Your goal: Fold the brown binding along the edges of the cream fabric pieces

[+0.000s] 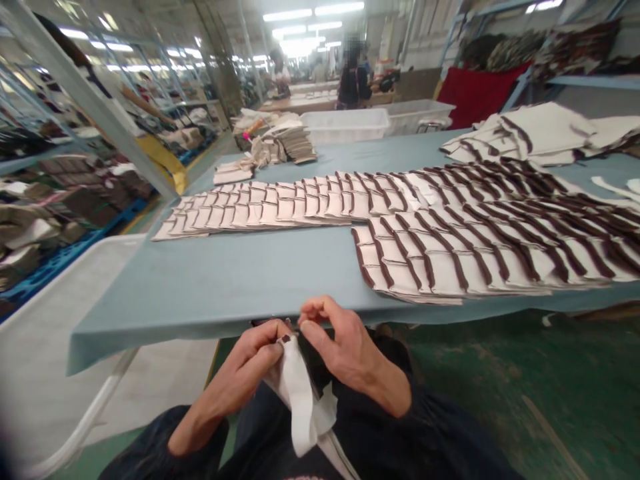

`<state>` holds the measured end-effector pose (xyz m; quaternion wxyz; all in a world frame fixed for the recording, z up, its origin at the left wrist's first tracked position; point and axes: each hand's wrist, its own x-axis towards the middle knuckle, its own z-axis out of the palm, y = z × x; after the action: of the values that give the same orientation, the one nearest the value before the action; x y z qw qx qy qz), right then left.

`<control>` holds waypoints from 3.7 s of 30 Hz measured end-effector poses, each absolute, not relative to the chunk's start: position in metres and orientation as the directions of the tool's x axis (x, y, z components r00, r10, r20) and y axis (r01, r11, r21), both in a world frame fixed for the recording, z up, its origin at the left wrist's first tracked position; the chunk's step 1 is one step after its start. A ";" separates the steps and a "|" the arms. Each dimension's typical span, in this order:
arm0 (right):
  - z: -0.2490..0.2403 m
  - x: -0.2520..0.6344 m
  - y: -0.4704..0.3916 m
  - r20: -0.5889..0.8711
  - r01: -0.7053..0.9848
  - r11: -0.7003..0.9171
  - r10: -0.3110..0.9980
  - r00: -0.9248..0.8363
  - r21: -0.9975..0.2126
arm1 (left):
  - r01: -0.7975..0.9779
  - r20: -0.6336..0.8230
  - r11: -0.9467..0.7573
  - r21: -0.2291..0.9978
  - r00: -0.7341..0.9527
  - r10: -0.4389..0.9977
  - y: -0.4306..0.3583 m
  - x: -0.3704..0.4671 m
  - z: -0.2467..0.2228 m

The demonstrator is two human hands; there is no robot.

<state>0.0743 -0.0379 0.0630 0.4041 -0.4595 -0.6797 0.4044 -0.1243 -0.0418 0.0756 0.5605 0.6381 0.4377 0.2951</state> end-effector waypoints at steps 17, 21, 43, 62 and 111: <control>0.104 0.086 -0.027 -0.013 0.377 0.314 0.753 -0.658 -0.871 | 0.279 -0.088 -0.058 0.959 0.485 0.870 -0.048 -0.120 0.112; 0.100 0.091 -0.024 -0.095 0.393 0.241 0.739 -0.667 -0.887 | 0.302 -0.053 -0.117 0.946 0.499 0.865 -0.048 -0.118 0.106; 0.062 0.069 -0.044 -0.327 -0.027 -0.403 0.779 -0.535 -0.915 | 0.249 0.650 -0.845 0.474 0.548 0.526 -0.043 -0.118 0.039; 0.085 0.090 -0.065 0.359 0.389 0.548 0.812 -0.460 -0.740 | 0.339 0.275 -0.755 0.561 0.785 0.556 -0.038 -0.137 0.095; 0.093 0.117 -0.058 0.272 0.368 0.592 0.724 -0.634 -0.717 | 0.223 -0.219 0.081 0.971 0.709 0.670 -0.040 -0.115 0.084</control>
<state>0.1166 -0.0584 0.0932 0.2813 -0.3225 -0.8466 0.3164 -0.1145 -0.0398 0.0836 0.6515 0.6559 0.3405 0.1714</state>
